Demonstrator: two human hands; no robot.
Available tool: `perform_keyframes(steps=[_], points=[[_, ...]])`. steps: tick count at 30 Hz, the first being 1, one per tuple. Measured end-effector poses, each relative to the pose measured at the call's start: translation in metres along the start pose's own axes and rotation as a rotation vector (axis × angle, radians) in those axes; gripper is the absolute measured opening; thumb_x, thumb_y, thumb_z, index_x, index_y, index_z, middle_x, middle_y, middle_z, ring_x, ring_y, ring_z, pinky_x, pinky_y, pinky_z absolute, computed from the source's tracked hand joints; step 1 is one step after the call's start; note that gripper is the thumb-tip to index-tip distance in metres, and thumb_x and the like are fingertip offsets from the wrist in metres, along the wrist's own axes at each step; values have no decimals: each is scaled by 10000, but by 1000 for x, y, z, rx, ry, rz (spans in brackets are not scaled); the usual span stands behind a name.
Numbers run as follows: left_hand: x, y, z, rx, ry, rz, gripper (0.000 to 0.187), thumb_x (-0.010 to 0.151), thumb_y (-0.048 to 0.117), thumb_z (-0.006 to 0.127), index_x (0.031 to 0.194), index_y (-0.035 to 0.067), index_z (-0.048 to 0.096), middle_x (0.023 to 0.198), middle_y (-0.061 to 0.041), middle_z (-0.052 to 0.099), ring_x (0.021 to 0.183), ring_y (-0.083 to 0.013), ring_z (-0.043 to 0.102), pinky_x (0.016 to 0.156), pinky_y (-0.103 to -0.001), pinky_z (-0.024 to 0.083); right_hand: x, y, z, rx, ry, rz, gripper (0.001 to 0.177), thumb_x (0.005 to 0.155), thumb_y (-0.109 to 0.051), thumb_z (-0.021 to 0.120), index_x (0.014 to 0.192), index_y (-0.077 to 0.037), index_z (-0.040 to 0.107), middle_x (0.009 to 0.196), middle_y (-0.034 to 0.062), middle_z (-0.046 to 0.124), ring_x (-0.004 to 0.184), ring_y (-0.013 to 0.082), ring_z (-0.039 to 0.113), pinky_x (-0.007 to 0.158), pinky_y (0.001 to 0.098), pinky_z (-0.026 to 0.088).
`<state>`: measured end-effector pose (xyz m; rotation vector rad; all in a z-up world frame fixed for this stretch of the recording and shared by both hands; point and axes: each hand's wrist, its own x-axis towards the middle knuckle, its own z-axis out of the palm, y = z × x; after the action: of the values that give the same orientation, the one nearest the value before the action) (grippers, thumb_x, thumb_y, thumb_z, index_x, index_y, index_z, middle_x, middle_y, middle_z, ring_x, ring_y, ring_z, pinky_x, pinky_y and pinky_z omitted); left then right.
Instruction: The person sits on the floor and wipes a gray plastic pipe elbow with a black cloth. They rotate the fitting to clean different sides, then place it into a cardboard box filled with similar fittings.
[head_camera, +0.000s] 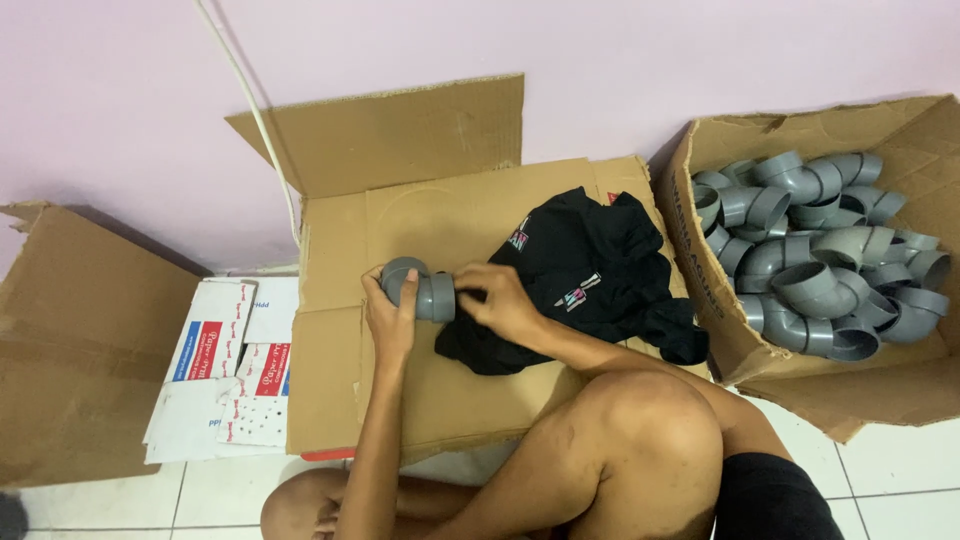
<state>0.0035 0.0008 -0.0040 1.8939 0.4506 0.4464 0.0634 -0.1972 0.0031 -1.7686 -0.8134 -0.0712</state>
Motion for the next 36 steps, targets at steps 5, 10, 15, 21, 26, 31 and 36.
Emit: perform_keyframes(steps=[5, 10, 15, 21, 26, 31, 36], points=[[-4, 10, 8, 4, 15, -36, 726, 982, 676, 703, 1404, 112, 528, 1322, -279, 639, 1346, -534, 601, 1135, -675, 435, -1, 10, -1, 33, 163, 188, 193, 858, -21, 819, 1041, -78, 831, 985, 117, 801, 1013, 316, 788, 887, 447, 654], [-3, 12, 14, -19, 57, -57, 656, 1027, 643, 659, 1382, 104, 540, 1294, -263, 641, 1331, -499, 611, 1129, -642, 444, -2, 10, 9, 83, 115, 186, 161, 862, -17, 835, 1020, -43, 846, 938, 153, 798, 972, 325, 790, 851, 478, 650], [3, 11, 13, -68, 82, -38, 545, 1063, 541, 640, 1365, 89, 595, 1297, -296, 666, 1323, -530, 615, 1135, -640, 442, 1, 10, -3, 156, -343, -63, 163, 978, -95, 797, 1090, -159, 895, 989, 76, 836, 973, 239, 713, 957, 434, 600], [6, 8, 6, -52, -56, -16, 571, 1079, 571, 601, 1412, 112, 536, 1410, -300, 600, 1430, -545, 538, 1181, -700, 409, -4, 23, 6, 167, -261, -60, 134, 938, 4, 771, 987, -62, 878, 891, 142, 791, 871, 287, 728, 844, 482, 601], [-3, 26, 14, -22, -85, -44, 635, 1110, 613, 513, 1436, 69, 492, 1470, -364, 560, 1456, -615, 499, 1188, -745, 396, -1, 27, 5, 262, 41, 72, 60, 939, -52, 847, 936, -87, 895, 849, 92, 822, 842, 195, 746, 792, 399, 607], [4, 9, 17, -102, -44, -25, 557, 1150, 579, 448, 1396, 87, 541, 1351, -286, 627, 1363, -526, 585, 1139, -681, 453, 0, 40, 5, 364, -214, 95, 111, 1031, -130, 806, 1074, -126, 908, 1009, 49, 862, 957, 157, 743, 933, 403, 616], [7, 7, 16, -157, 16, 50, 507, 1155, 491, 411, 1319, 74, 649, 1200, -259, 678, 1239, -434, 636, 1054, -603, 489, -3, 27, -9, 171, -583, -131, 260, 1131, -90, 562, 1105, -31, 814, 1041, 154, 752, 1056, 295, 677, 996, 542, 563]])
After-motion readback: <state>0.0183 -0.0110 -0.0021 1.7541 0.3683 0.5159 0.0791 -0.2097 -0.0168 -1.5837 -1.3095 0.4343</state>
